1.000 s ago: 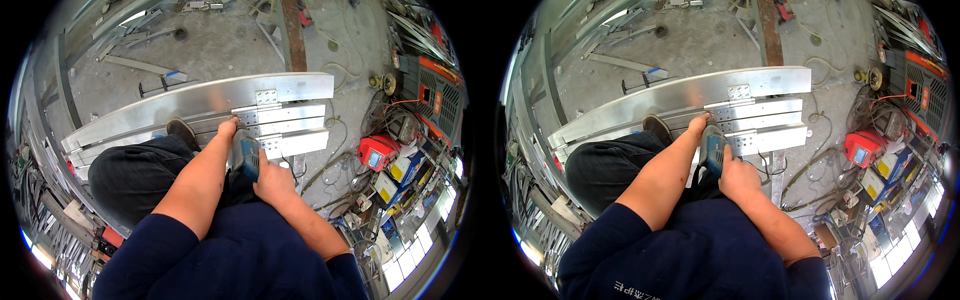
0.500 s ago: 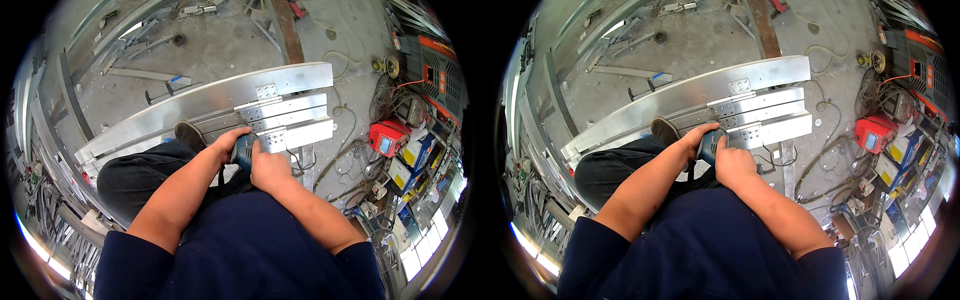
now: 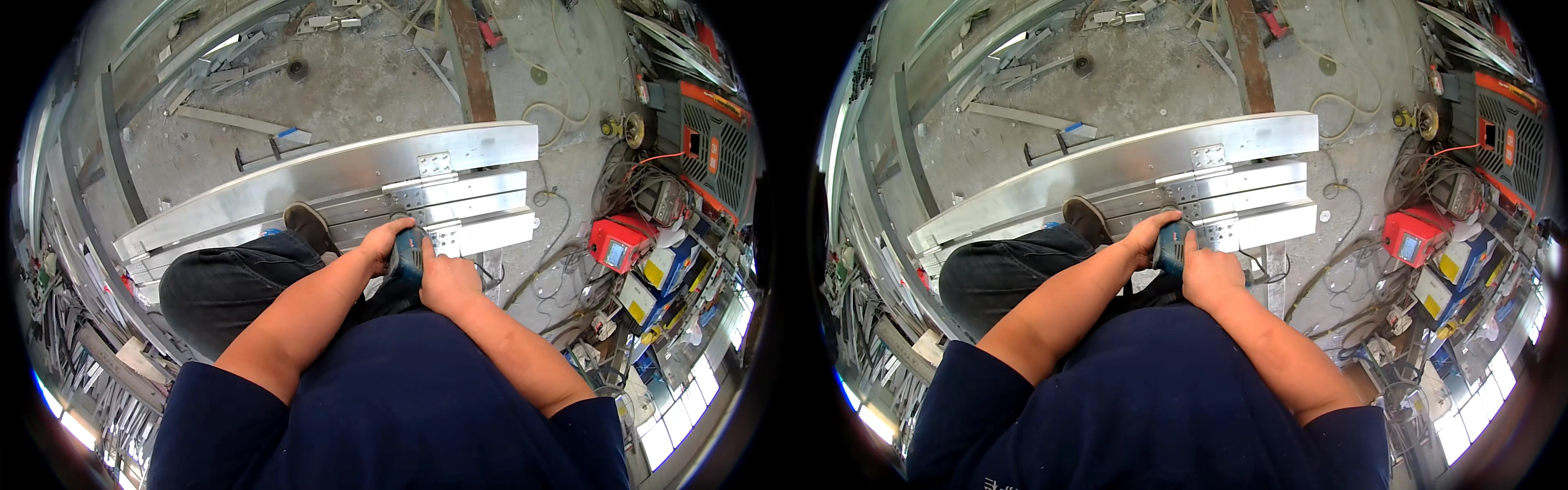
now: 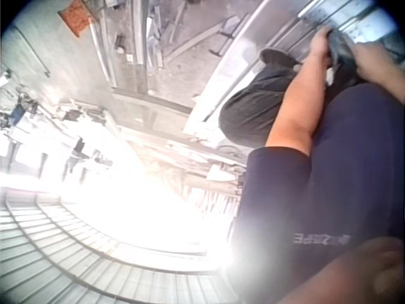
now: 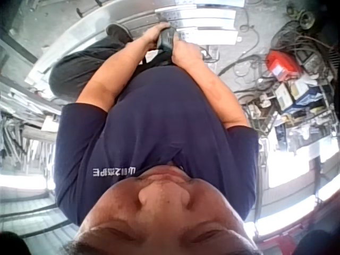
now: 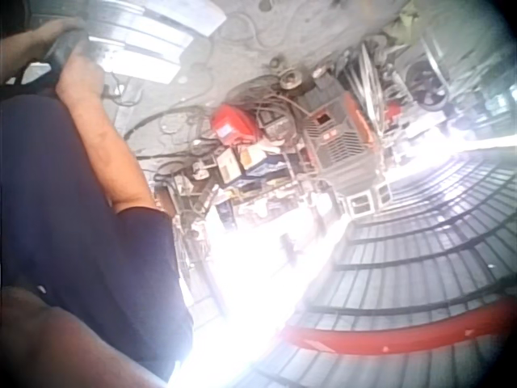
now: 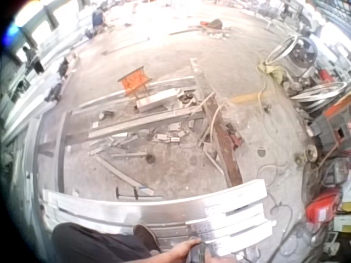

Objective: The person is sitting on the floor in a workshop, using a cordless drill to fasten screws into a metal frame structure. They repeatedly pick up screws and drive them into pre-drilled holes on the metal assembly.

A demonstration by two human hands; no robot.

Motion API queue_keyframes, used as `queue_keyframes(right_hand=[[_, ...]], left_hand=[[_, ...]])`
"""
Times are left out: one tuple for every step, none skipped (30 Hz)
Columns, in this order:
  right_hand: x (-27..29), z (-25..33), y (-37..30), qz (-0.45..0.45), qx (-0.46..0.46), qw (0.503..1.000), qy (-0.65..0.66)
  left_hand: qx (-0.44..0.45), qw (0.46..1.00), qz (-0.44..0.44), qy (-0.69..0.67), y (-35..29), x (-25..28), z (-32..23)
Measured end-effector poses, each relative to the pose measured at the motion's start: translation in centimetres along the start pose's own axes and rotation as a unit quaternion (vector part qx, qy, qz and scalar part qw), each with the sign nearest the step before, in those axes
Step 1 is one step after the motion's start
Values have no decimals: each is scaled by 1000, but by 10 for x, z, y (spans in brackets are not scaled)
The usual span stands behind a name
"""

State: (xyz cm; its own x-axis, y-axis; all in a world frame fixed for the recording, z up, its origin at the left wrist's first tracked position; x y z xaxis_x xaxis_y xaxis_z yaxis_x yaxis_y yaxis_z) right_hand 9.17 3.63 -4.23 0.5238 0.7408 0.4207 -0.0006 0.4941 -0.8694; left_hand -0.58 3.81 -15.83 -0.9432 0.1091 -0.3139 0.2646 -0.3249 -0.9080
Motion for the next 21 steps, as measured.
queue_keyframes(right_hand=[[1, 0, 1, -2, -1, 1000, -1], [2, 1, 0, 6, 0, 1000, -6], [5, 3, -1, 14, 0, 1000, -11], [6, 5, -1, 23, 1, 1000, -16], [7, 5, 0, 26, 0, 1000, -16], [8, 5, 0, 29, -1, 999, -17], [8, 4, 1, 32, -3, 999, -18], [8, 4, 1, 21, -4, 1000, -13], [8, 3, 2, 11, -5, 1000, -8], [9, 3, 2, 1, -6, 1000, -3], [9, 3, 3, 11, -4, 1000, -9], [11, 4, 2, 21, -1, 1000, -14], [12, 5, 2, 30, 1, 999, -20], [11, 6, 3, 26, 3, 999, -20], [10, 5, 4, 21, 4, 1000, -20], [10, 5, 4, 16, 4, 1000, -20], [12, 4, 4, 13, 6, 1000, -24], [13, 4, 5, 11, 10, 1000, -28], [15, 4, 5, 9, 13, 999, -31], [16, 4, 6, 8, 14, 999, -31], [18, 4, 6, 6, 15, 999, -31]], left_hand=[[-2, 1000, 2, -2, 1, 0, 0], [3, 1000, 9, 10, 5, 1, 0], [8, 1000, 16, 22, 9, 4, 1], [13, 999, 22, 33, 13, 6, 2], [18, 999, 23, 30, 17, 8, 4], [22, 999, 25, 29, 18, 8, 3], [27, 999, 27, 27, 18, 7, 3], [23, 999, 26, 25, 18, 8, 3], [20, 999, 26, 23, 17, 7, 2], [16, 999, 26, 21, 16, 6, 1], [20, 999, 29, 18, 15, 4, 1], [23, 999, 32, 14, 15, 4, 1], [27, 999, 35, 10, 16, 4, 2], [24, 999, 36, 8, 16, 5, 2], [22, 999, 38, 6, 15, 4, 1], [19, 999, 40, 4, 15, 3, 1], [21, 999, 42, 2, 15, 2, 1], [23, 999, 42, 0, 13, 1, 1], [26, 999, 43, -2, 12, 0, 0], [29, 999, 40, 0, 12, 0, 0], [32, 999, 38, 1, 13, -1, 0]])
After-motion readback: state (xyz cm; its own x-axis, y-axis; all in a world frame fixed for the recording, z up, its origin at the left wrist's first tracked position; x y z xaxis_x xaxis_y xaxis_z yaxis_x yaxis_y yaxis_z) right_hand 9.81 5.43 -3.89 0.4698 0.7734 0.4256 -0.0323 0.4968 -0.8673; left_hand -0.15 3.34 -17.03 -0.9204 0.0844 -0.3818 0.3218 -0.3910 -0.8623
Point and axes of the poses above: each hand's wrist, its own y-axis towards the middle knuckle, its own x-axis out of the back of the hand, z = x × y, the point moved 9 cm from there along y, towards the middle knuckle, and after that the axes turned 2 degrees about x, right-handed, at the moved point
